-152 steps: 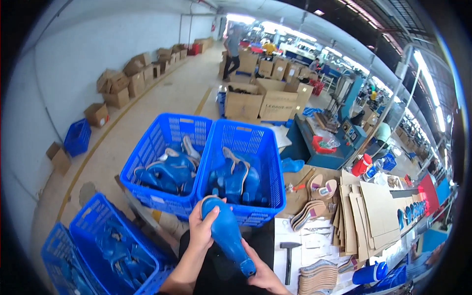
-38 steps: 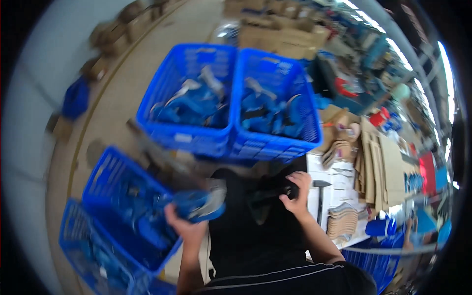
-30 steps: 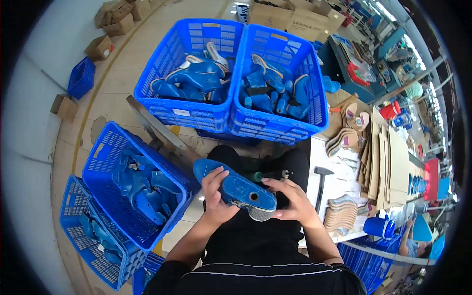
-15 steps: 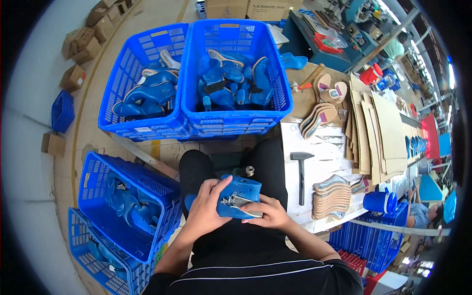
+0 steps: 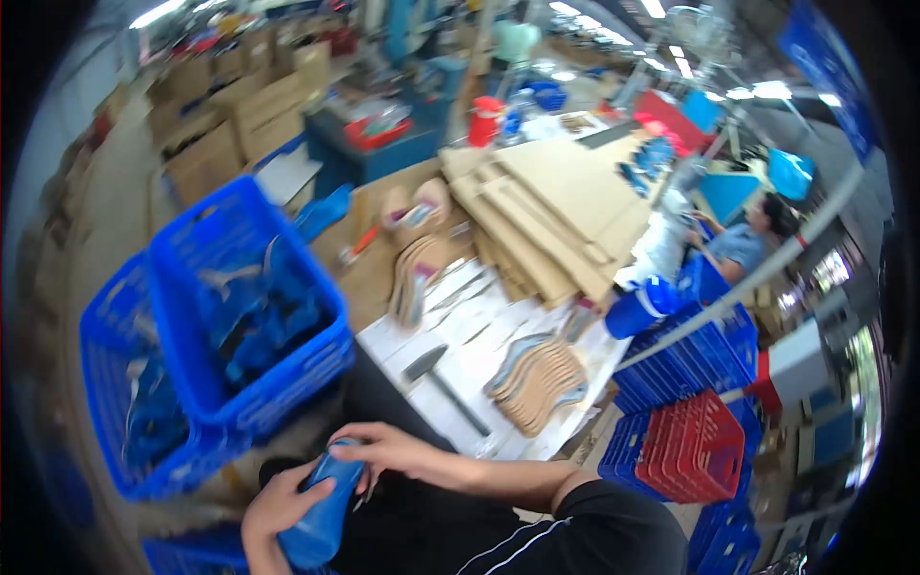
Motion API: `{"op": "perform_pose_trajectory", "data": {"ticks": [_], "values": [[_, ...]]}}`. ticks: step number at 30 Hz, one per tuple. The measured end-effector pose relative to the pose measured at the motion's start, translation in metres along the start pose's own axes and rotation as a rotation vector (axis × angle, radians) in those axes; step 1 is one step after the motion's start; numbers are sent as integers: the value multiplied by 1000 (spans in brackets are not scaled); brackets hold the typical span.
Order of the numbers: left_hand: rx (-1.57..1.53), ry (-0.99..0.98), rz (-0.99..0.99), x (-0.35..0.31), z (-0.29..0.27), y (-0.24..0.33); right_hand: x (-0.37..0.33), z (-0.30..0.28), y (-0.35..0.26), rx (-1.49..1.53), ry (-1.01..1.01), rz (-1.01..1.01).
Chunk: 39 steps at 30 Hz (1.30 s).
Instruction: Assembling insoles and shoe lasts using a hammer and manual checking.
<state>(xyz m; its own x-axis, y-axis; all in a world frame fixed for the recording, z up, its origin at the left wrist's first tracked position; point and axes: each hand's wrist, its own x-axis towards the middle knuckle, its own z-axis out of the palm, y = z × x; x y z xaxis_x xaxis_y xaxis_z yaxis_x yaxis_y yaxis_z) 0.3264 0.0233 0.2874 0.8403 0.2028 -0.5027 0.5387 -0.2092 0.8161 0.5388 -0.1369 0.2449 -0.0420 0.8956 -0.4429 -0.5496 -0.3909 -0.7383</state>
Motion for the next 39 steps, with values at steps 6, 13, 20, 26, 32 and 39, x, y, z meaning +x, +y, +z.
{"op": "perform_pose_trajectory", "data": {"ticks": [6,13,20,26,32,39], "values": [[-179,201,64,-24,-45,14,12,-17,5,148,59,51],[63,789,206,-74,-8,-92,-62,-140,25,-1482,781,-322],[-1065,915,194,-56,69,-152,-124,-232,79,-1917,822,180],[-876,1024,303,-50,65,-114,-113,-244,92,-1895,951,55],[-1278,1110,34,-34,48,-87,-127,-222,53,-1655,892,0],[-1235,1094,90,-51,49,-73,-141,-187,4,-1357,1539,-595]]}}
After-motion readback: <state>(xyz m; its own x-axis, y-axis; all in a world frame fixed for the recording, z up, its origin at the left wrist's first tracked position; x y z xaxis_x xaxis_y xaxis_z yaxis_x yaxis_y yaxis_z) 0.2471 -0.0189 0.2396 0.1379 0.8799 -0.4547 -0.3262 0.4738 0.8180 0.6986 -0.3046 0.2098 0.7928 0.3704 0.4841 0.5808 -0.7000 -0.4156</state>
